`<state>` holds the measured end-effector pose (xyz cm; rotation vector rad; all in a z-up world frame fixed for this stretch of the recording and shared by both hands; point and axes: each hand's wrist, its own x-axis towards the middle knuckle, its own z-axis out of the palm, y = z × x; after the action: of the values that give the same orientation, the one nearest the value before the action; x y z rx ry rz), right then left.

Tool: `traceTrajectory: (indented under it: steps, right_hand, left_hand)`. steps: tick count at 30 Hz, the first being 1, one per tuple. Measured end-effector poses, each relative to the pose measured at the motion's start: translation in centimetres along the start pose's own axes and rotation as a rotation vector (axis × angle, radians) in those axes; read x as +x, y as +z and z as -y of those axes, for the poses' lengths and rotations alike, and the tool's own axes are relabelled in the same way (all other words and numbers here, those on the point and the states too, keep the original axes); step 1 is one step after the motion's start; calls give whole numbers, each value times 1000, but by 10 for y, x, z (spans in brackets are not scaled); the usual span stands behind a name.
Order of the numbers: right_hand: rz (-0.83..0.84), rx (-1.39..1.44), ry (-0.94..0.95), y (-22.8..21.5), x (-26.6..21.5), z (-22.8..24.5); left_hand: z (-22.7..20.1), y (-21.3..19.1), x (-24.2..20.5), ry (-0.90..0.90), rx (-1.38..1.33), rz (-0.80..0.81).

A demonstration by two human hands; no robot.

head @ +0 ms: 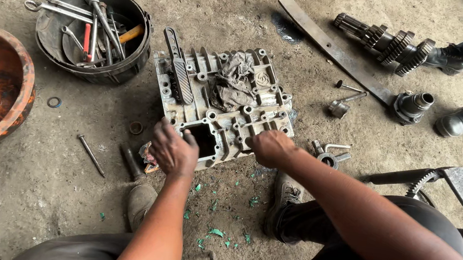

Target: The person wipes and handles a metal transmission casing with a cloth while sitting on a concrete floor.

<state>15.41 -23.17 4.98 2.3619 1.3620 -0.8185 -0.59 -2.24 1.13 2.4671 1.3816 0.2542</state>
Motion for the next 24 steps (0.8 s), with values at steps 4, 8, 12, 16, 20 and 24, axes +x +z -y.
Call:
traceTrajectory:
  steps: [4,8,12,16,20,24]
  right_hand:
    - [-165,90,158,0,17,-18]
    - [-503,251,276,18,22,-20]
    - [-130,333,380,8,6,2]
    - [-183,148,235,14,0,6]
    - [-264,144,178,40,4,-1]
    - [-180,260,157,52,-6,9]
  left_hand:
    - [-14,4,-16,225,89,131]
    - [-20,0,-31,306,196,252]
    - [-23,-11,-40,348,187,223]
    - [-37,-43,-35,337,325,411]
    - [-60,-73,-29,334,509,627]
    - [-68,-76,-25,339,601,707]
